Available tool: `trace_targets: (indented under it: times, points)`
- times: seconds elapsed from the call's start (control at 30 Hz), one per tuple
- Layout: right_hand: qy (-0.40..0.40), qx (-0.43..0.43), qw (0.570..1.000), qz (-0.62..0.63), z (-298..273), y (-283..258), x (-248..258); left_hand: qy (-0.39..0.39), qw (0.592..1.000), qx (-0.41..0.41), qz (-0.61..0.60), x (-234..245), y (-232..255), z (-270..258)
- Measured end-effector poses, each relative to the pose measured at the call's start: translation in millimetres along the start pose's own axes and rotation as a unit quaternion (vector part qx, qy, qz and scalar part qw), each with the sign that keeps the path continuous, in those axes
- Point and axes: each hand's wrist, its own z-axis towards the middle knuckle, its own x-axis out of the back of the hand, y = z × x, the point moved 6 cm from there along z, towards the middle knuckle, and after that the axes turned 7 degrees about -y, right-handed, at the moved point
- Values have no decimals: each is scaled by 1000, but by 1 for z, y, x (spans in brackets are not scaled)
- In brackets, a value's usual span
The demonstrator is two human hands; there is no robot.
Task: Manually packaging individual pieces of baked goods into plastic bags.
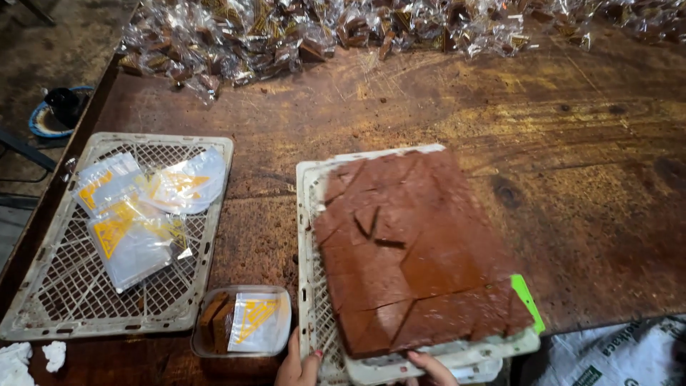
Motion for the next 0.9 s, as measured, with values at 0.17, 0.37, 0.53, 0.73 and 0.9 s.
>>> trace_targets:
  times: [0.17,0.37,0.53,0.73,0.9]
  points:
    - [-11,73,997,31,-25,-28,-35,69,989,-133,17,-5,-41,48]
    - [-461,-246,787,-326,-58,-62,-131,8,983,-177,46,19,-59,-1]
    - [-551,-138,693,-444,-74,-118,-165,422,764,-411,261,-9,-231,143]
    - [-445,246,403,-761,-41,-138,-230,167,864,-412,237,5,-226,165]
    - [-495,158,352,-778,-7,-108,-259,-108,900,-380,186,66,-13,-53]
